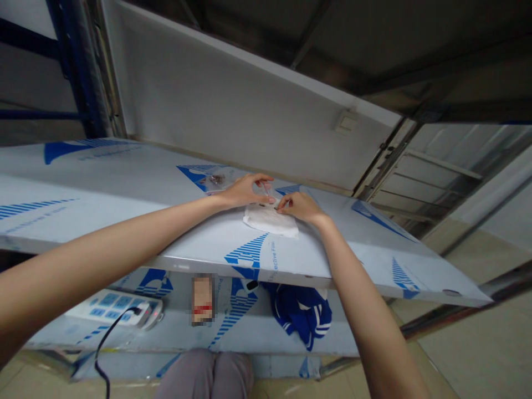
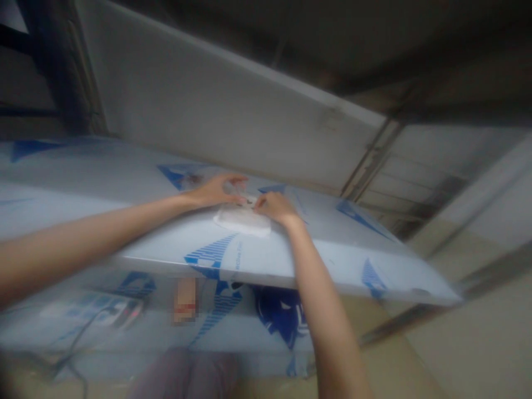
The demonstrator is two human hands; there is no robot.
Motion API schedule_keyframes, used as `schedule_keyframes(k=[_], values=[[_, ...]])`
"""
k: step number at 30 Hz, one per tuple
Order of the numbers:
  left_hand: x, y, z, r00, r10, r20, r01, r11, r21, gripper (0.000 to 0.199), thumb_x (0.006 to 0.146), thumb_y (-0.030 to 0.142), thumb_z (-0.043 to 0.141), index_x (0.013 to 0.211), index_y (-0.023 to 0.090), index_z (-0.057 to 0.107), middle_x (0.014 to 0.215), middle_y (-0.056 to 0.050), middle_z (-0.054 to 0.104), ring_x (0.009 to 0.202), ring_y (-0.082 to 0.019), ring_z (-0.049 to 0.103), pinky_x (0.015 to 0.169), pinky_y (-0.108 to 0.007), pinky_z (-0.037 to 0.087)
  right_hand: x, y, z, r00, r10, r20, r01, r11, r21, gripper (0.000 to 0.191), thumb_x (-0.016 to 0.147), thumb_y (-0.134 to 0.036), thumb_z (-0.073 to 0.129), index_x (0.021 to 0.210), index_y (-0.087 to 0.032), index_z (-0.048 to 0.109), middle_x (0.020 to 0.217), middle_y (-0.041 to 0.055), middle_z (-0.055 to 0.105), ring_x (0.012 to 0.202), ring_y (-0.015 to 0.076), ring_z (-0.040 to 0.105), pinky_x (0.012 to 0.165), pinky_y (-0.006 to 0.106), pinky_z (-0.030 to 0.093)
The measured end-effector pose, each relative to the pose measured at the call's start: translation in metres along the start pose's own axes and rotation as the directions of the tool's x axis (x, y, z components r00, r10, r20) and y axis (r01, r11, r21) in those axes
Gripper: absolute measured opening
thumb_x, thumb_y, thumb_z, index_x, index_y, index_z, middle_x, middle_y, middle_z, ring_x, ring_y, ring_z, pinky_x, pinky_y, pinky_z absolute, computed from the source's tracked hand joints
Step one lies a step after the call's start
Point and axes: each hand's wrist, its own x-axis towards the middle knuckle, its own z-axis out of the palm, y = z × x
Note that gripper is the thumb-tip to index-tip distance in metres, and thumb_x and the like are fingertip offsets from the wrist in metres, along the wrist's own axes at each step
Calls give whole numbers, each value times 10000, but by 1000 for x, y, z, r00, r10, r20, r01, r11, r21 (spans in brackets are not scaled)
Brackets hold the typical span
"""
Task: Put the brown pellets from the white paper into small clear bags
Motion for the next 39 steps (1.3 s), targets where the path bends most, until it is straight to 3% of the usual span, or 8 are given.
schedule_keyframes(k=[8,12,16,20,23,26,33,39], values=[[0,-2,0,1000,-12,0,12,1000,23,658,663,468,683,1218,141,550,1157,-111,620,1093,-241,553,973,-375,387,1,-2,3,997,-45,-68,45,999,8,126,716,-148,612,789,-183,708,843,45,715,753,163,622,667,263,411],[-2,2,-2,1000,-30,8,29,997,67,653,676,456,682,1231,142,541,1162,-114,616,1110,-254,541,996,-393,364,5,4,0,979,-68,-190,107,973,204,154,690,-118,622,819,-184,674,792,39,705,742,166,626,690,284,439],[-5,8,-2,998,-6,55,0,994,107,670,676,443,699,1259,167,521,1208,-113,595,1139,-270,514,1016,-421,337,9,4,-4,938,-82,-337,237,861,450,173,694,-197,672,864,-188,648,848,48,693,806,165,626,761,307,464],[-6,10,0,997,-4,80,-2,998,70,704,649,449,712,1255,148,515,1226,-121,581,1144,-279,507,1002,-421,354,11,-4,-3,926,-137,-352,305,819,485,135,691,-249,686,800,-175,656,857,59,691,803,167,622,761,303,457],[-4,5,1,998,18,59,-18,1000,6,689,648,450,709,1225,118,533,1167,-131,605,1075,-263,546,970,-407,387,11,-5,0,887,-92,-453,305,853,424,139,765,-299,621,787,-168,662,786,53,690,764,173,627,738,295,448],[-2,0,1,999,34,8,-33,998,-58,693,651,471,701,1228,124,535,1134,-120,612,1065,-248,550,976,-392,389,12,0,3,852,-7,-524,187,938,292,187,829,-312,552,823,-167,671,779,59,697,761,183,629,742,303,435],[0,-8,-1,1000,10,-29,-13,992,-123,683,640,494,686,1184,105,548,1101,-133,621,1030,-241,571,947,-403,415,15,-3,19,971,-111,-210,87,989,-120,144,824,-269,585,882,-208,701,1039,74,697,1005,251,606,870,388,377],[1,-12,-3,999,-16,-29,14,998,-59,648,657,477,681,1189,131,547,1104,-115,627,1046,-237,570,953,-394,406,15,-4,15,967,-109,-230,82,989,-126,138,800,-204,570,807,-198,708,912,63,720,947,239,620,902,410,357]])
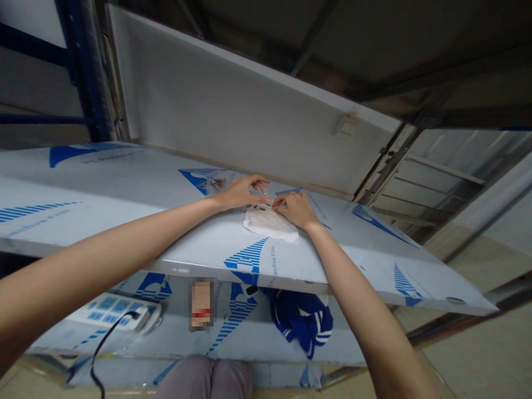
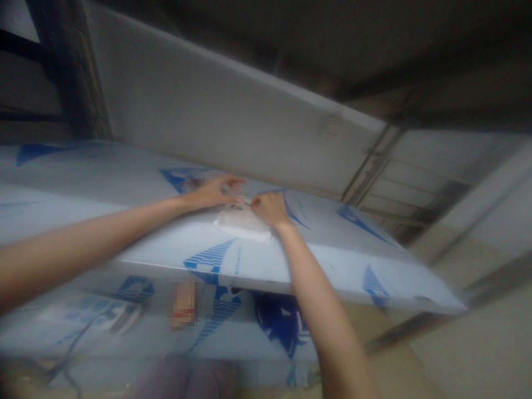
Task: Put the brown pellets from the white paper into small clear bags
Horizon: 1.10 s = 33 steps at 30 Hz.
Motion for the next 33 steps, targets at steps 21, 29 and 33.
schedule_keyframes(k=[21,29,33], values=[[-2,8,2,999,26,41,-28,999,46,652,659,455,693,1207,138,539,1100,-108,632,1057,-232,565,976,-387,388,-2,20,-5,990,127,60,-131,989,72,53,708,-199,687,716,-239,722,807,47,714,832,249,644,863,430,397],[-3,9,1,999,1,41,-4,998,68,648,657,469,699,1200,144,555,1120,-109,634,1087,-254,551,990,-401,380,-4,11,-7,992,116,40,-119,990,73,107,743,-259,639,787,-229,732,804,41,714,854,246,639,889,450,366],[-5,12,0,998,-5,60,-2,994,107,657,678,468,686,1230,146,535,1144,-110,622,1099,-264,544,986,-407,378,-2,10,-11,993,84,-89,-51,946,319,123,751,-270,621,799,-210,718,864,44,713,844,205,634,827,363,423]])
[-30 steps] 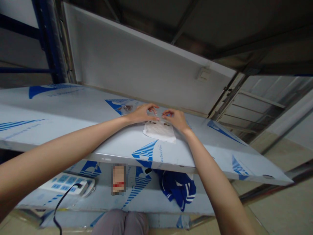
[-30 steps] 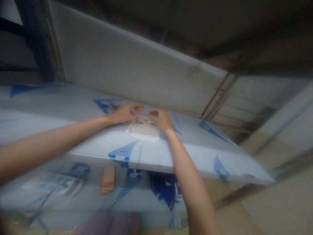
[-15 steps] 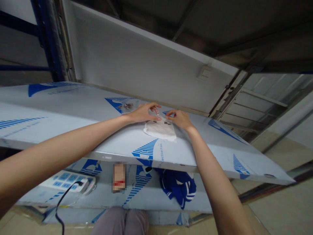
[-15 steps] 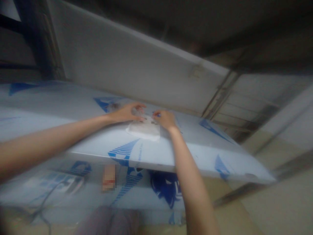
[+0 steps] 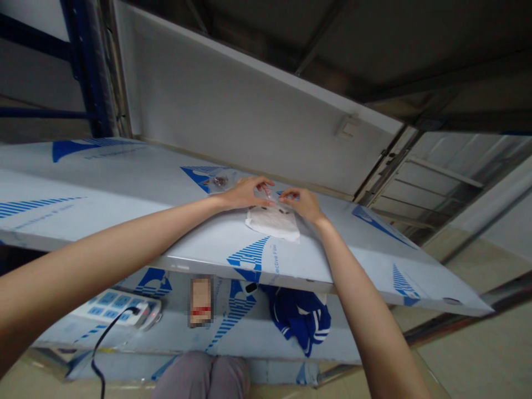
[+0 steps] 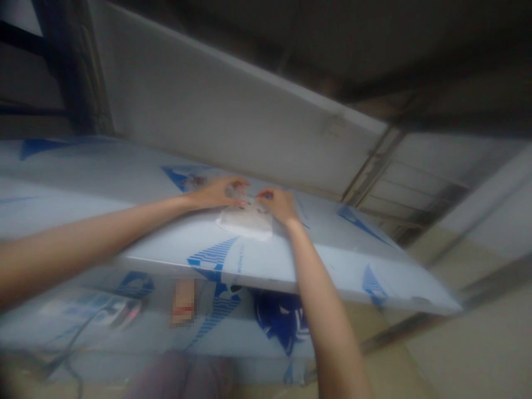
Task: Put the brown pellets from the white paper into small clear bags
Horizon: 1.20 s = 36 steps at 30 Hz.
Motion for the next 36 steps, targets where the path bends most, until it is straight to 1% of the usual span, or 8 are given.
schedule_keyframes(k=[4,7,11,16,19,25,29,36], values=[[-1,4,0,1000,17,1,-17,999,33,668,703,480,673,1252,133,517,1157,-115,615,1094,-274,544,970,-405,379,2,-8,3,996,-79,-43,87,963,253,151,763,-312,619,811,-197,704,872,53,704,835,178,618,801,328,438],[0,2,2,1000,23,8,-23,999,44,698,679,507,686,1234,116,525,1166,-130,613,1073,-278,555,953,-412,391,3,-9,6,994,-108,-32,112,963,243,176,770,-345,625,816,-196,706,889,61,703,857,190,611,816,337,429],[2,-1,2,999,23,-37,-22,999,46,650,694,474,687,1235,154,520,1157,-102,623,1073,-262,555,962,-409,382,5,2,4,992,-56,-109,77,977,198,225,793,-386,597,818,-187,699,894,76,698,847,204,602,808,352,422],[1,2,1,997,14,-73,-7,996,94,637,700,457,699,1232,159,515,1164,-95,616,1082,-261,548,961,-410,371,6,0,3,999,-45,27,33,932,360,258,819,-411,553,791,-183,671,868,67,678,840,183,599,799,332,434],[2,3,2,993,46,-109,-29,988,155,667,668,464,729,1215,145,520,1139,-97,622,1075,-280,543,959,-421,350,3,-9,9,995,-59,77,19,896,444,215,791,-375,592,868,-183,647,911,59,666,853,175,600,798,323,454],[3,5,0,942,169,-289,-106,969,223,740,644,462,751,1258,187,441,1111,-70,621,1064,-246,535,955,-386,310,-1,-17,16,995,-87,-55,103,843,528,315,798,-336,604,1100,-264,553,1102,50,625,916,169,599,780,312,485],[3,9,-3,926,174,-335,-104,971,216,710,650,445,747,1239,195,441,1099,-67,619,1057,-247,535,948,-383,299,-3,-22,12,971,-221,-90,236,840,489,203,854,-353,522,996,-239,612,1078,50,640,948,178,595,834,331,462],[2,11,-1,946,134,-294,-118,991,69,703,624,368,759,1230,195,448,1063,-68,619,1018,-240,564,922,-389,359,0,-24,8,976,-179,-120,213,889,405,219,780,-389,608,701,-191,660,781,34,663,790,159,589,782,311,430]])
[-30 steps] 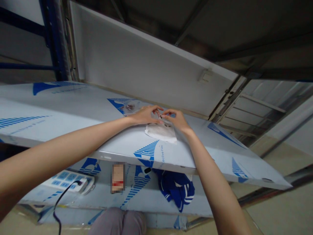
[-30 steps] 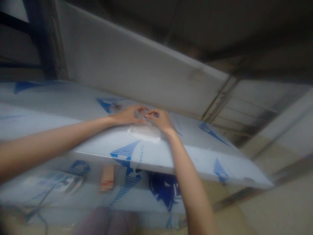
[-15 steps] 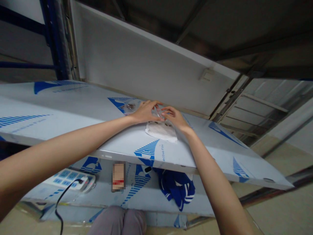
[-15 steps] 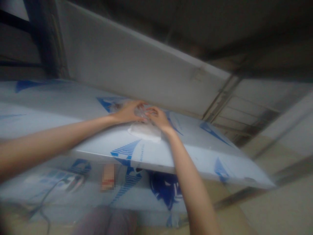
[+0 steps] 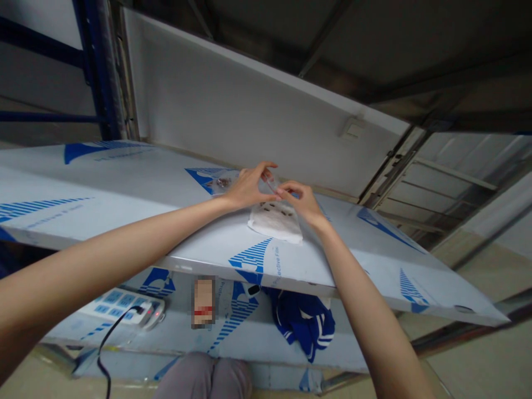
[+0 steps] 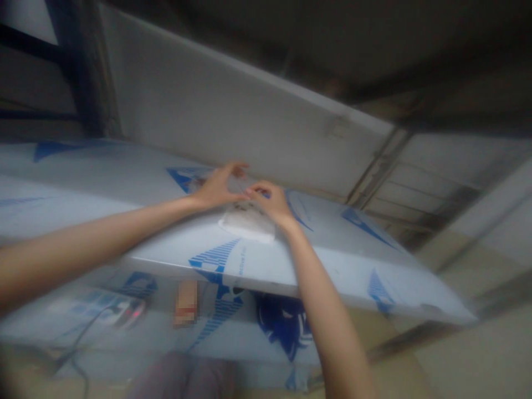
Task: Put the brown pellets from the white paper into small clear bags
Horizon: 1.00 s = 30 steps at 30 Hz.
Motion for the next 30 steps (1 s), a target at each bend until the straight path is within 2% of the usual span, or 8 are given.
schedule_keyframes(k=[4,7,10,13,16,21,26,30], values=[[1,-4,3,997,-17,78,31,983,-179,731,623,338,758,1263,188,437,1088,-86,619,1014,-233,573,903,-377,403,3,5,-3,998,50,-48,-44,992,115,241,673,-429,698,653,-193,654,786,33,663,770,157,584,762,307,433],[5,-9,4,995,-57,87,82,943,-322,502,752,341,642,1200,155,513,1059,-97,642,988,-211,584,899,-365,414,3,6,-7,996,83,-34,-75,976,205,243,669,-438,697,678,-196,670,769,25,661,757,152,580,764,301,431],[9,-14,3,986,-108,130,151,906,-395,254,821,317,552,973,133,637,960,-95,676,909,-193,604,858,-343,433,2,6,-9,995,95,-25,-86,965,249,257,673,-454,687,670,-198,669,741,20,663,757,157,585,772,300,431],[10,-16,1,978,-142,153,192,901,-390,175,792,281,595,801,121,664,827,-80,682,809,-175,608,803,-323,447,1,6,-10,993,116,-20,-108,963,247,270,681,-465,681,649,-197,670,729,28,673,749,164,598,792,313,433],[9,-16,0,977,-139,162,188,918,-350,121,748,240,645,746,121,662,774,-60,679,761,-157,601,781,-310,451,1,8,-10,991,133,6,-131,965,229,259,700,-451,673,670,-195,693,761,46,694,763,170,614,823,332,435],[6,-16,2,976,-136,171,184,934,-306,101,758,235,626,738,142,661,765,-49,681,739,-152,601,760,-311,456,0,8,-10,986,159,59,-166,976,141,213,738,-400,647,696,-201,710,811,55,709,814,174,622,825,343,447],[1,-11,1,965,-146,215,207,934,-292,157,784,281,595,747,144,663,756,-56,674,717,-158,601,702,-300,444,-2,5,-8,974,173,146,-189,976,105,107,681,-284,692,727,-189,706,825,48,705,778,160,614,773,331,465],[0,-11,1,958,-149,245,217,935,-281,190,779,319,592,736,150,669,724,-48,674,682,-155,593,657,-286,441,-3,6,-7,976,170,133,-183,979,88,108,657,-269,698,714,-178,700,807,56,707,751,162,617,751,330,473]])
